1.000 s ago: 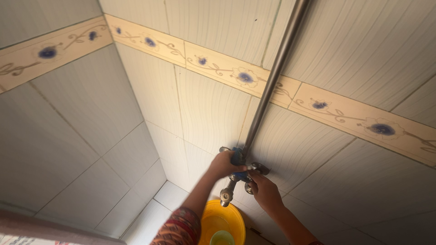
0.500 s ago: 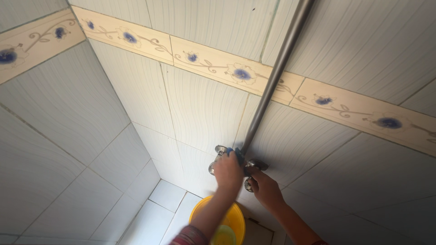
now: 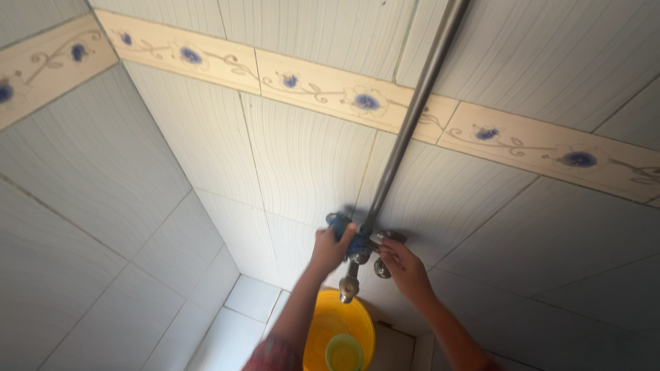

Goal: The person scrubs a shower faucet and vertical pipe with a blue scouring pad. They repeatedly wipe the metal surfaces while a yellow bucket sits on the floor below to catch drips.

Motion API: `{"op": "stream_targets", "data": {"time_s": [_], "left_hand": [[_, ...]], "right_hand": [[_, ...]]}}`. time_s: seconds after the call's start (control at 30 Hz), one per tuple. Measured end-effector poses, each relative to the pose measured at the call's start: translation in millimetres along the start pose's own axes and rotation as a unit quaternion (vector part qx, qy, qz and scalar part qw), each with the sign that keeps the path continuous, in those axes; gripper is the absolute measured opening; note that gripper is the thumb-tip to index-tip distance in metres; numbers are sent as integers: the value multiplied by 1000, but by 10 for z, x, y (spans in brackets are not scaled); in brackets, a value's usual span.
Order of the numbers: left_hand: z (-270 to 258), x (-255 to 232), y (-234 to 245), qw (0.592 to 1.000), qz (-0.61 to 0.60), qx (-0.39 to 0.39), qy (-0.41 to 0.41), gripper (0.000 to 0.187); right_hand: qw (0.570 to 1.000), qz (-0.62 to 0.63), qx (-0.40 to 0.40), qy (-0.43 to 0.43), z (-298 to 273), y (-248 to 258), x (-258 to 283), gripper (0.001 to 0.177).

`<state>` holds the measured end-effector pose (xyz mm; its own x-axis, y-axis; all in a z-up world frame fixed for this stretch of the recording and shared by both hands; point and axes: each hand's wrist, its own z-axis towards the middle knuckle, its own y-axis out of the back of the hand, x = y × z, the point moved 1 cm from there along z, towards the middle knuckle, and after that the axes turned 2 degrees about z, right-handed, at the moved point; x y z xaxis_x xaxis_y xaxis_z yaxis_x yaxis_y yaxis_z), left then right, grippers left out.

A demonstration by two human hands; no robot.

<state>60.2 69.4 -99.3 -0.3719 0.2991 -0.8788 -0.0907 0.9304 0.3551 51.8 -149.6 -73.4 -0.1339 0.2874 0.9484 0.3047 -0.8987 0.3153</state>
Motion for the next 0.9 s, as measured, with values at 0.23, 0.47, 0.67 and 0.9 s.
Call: {"op": "stream_targets", "data": {"time_s": [0.23, 0.47, 0.67, 0.9], "left_hand": [[-779, 186, -390, 984, 35, -140, -106, 70], [-1400, -351, -144, 980, -55, -169, -92, 41], [-1324, -735, -110, 964, -77, -212, -140, 44], [-1086, -775, -224, 954, -51, -252, -154, 22]], "right_hand": [[982, 159, -4, -97, -471, -336, 451, 61], [993, 76, -29, -82, -364, -105, 553, 42], [991, -124, -16, 52, 75, 158, 693, 35], [931, -302, -166, 123, 28, 31, 739, 38]]}}
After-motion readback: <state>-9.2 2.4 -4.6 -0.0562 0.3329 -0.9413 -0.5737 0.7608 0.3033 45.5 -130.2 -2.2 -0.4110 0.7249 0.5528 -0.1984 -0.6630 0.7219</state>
